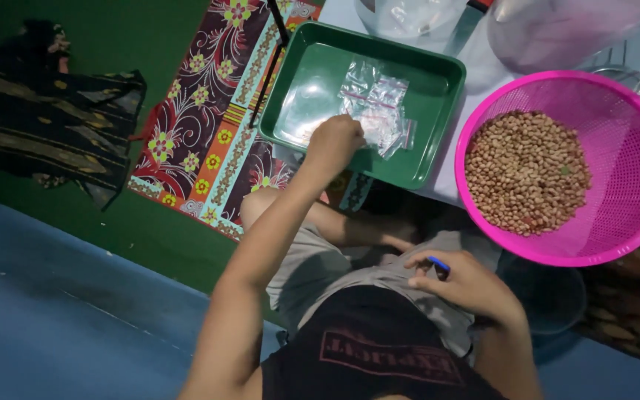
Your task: Scooping peanuts from a basket into small plastic bags using a spoon and sealing them.
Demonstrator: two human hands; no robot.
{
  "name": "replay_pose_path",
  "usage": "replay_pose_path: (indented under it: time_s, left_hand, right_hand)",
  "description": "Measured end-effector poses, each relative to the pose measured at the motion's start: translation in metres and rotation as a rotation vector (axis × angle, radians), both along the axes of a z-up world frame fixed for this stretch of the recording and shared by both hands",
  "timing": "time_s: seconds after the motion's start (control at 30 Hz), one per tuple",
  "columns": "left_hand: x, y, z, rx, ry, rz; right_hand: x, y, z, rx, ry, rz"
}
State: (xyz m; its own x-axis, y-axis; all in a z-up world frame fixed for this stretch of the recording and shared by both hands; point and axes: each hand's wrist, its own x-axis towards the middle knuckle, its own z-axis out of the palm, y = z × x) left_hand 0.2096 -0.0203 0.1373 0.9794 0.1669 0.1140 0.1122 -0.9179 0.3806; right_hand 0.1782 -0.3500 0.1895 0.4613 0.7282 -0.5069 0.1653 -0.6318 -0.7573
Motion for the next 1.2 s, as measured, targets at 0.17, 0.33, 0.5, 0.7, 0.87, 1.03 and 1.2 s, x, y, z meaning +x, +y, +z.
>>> replay_pose_path:
  time_s: [0.17,0.33,0.5,0.7,0.87,1.03,1.2]
  left_hand:
    - [-0.010,0.009,0.021,-0.248,-0.040,0.144]
    - [-0.020,0.015,0.027,-0.545,-0.235,0.172]
    - [-0.052,-0.005,0.026,-0.856,-0.134,0.162]
    - [-0.109,-0.051,0.013,-1.129,-0.113,-0.038]
    - [-0.141,-0.065,-0.013,-1.273,-0.028,0.058]
    - [-0.152,-0.053,-0.017,-1.248,0.005,0.039]
    - [-0.151,-0.046,0.008,-0.984,-0.063,0.037]
  right_hand:
    - [-0.002,0.012,-0.006,0.057,0.038,-0.076]
    - [-0.007,0.017,-0.027,0.113,0.033,-0.156]
    - [-0.010,0.032,-0.049,0.203,0.220,-0.445]
    - [-0.017,0.057,-0.039,0.423,0.331,-0.578]
    - [-0.026,0.061,-0.077,0.541,0.281,-0.746]
    - [-0.027,0.066,-0.071,0.523,0.172,-0.881]
    - [-0.028,0.070,-0.052,0.475,-0.387,-0.474]
